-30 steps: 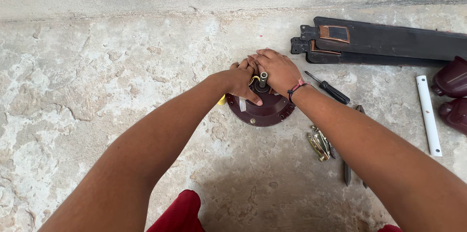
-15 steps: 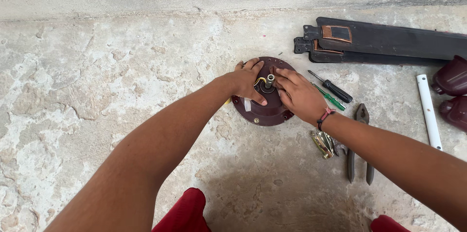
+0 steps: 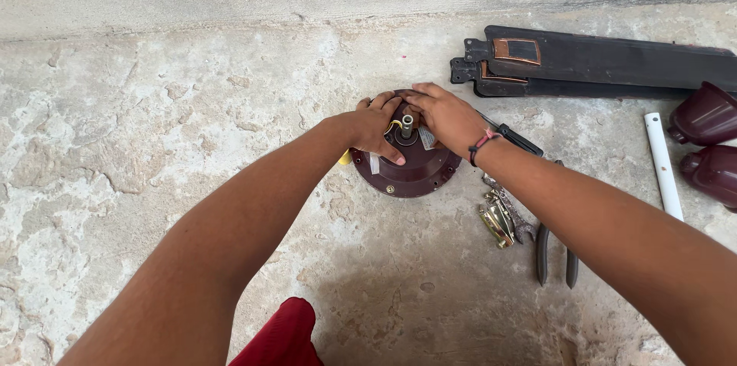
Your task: The person assembles a ceiling light fixture base on the floor. They use a green screwdriver to tighten screws, connect wires, and secure components of the maroon circular base. Tools and parts are laid out nearby.
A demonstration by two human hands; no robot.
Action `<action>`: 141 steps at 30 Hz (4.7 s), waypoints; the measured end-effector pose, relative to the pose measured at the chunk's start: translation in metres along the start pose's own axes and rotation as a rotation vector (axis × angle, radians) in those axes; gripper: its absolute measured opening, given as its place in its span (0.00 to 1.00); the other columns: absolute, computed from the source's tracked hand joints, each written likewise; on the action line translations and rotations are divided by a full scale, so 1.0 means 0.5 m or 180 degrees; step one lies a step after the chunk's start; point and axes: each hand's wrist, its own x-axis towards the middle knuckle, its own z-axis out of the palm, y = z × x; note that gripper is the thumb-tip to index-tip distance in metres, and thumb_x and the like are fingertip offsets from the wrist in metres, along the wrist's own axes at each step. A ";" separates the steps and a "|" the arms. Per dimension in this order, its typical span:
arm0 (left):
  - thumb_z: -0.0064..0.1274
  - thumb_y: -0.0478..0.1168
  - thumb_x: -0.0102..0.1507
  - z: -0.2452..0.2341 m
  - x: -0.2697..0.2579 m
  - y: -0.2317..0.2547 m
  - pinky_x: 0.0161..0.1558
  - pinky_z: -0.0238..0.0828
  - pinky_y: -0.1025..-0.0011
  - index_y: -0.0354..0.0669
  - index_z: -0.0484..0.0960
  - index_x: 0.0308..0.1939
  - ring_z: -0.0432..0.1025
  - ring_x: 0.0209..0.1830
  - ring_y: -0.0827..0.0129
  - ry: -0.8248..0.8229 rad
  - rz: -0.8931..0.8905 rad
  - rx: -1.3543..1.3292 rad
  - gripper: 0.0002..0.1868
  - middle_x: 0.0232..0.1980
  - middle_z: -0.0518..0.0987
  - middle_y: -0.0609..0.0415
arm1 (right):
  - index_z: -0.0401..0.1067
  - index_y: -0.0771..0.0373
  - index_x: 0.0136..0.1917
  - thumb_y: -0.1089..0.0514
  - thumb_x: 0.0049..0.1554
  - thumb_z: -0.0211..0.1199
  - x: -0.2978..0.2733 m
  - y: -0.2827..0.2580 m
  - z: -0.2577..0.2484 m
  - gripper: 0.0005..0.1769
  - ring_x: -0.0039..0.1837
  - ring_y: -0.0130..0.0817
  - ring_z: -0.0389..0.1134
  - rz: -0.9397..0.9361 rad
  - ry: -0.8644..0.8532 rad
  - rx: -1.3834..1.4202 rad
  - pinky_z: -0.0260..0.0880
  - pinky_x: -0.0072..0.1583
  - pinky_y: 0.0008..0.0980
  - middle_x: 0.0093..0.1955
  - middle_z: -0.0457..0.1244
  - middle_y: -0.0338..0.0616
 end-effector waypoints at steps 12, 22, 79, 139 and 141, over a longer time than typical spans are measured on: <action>0.71 0.68 0.43 0.005 -0.005 -0.001 0.76 0.48 0.44 0.51 0.45 0.81 0.38 0.82 0.36 0.0013 -0.0042 -0.0040 0.73 0.85 0.42 0.50 | 0.69 0.61 0.69 0.63 0.59 0.57 -0.040 -0.028 0.022 0.24 0.69 0.47 0.64 -0.0050 0.0127 -0.0256 0.64 0.68 0.43 0.70 0.60 0.50; 0.68 0.71 0.45 0.009 0.016 -0.014 0.74 0.50 0.43 0.54 0.40 0.81 0.39 0.82 0.38 -0.0057 -0.0177 -0.0018 0.73 0.85 0.38 0.54 | 0.74 0.52 0.63 0.60 0.50 0.63 -0.175 -0.029 -0.063 0.25 0.73 0.34 0.58 -0.0843 -0.1182 -0.0958 0.58 0.70 0.41 0.68 0.61 0.33; 0.54 0.49 0.64 -0.112 -0.006 0.140 0.61 0.73 0.58 0.41 0.82 0.52 0.78 0.58 0.60 0.0398 0.0226 -0.3544 0.19 0.51 0.84 0.48 | 0.63 0.51 0.75 0.54 0.50 0.68 -0.034 -0.095 -0.236 0.40 0.74 0.48 0.55 -0.0483 -0.0062 -0.0544 0.55 0.70 0.50 0.75 0.55 0.44; 0.32 0.49 0.72 0.089 0.071 -0.165 0.52 0.77 0.52 0.46 0.62 0.71 0.79 0.48 0.50 0.0125 -0.1052 -0.2130 0.25 0.55 0.79 0.39 | 0.66 0.58 0.71 0.42 0.58 0.64 0.166 0.068 0.028 0.33 0.78 0.44 0.50 -0.0629 -0.1781 0.0392 0.53 0.73 0.42 0.78 0.51 0.42; 0.36 0.49 0.73 0.108 0.082 -0.167 0.54 0.74 0.55 0.40 0.68 0.67 0.78 0.50 0.51 0.0627 -0.0568 -0.1797 0.23 0.54 0.81 0.38 | 0.63 0.58 0.73 0.46 0.56 0.63 0.139 0.086 0.005 0.35 0.76 0.43 0.52 -0.0523 -0.1832 0.0394 0.56 0.70 0.41 0.78 0.50 0.44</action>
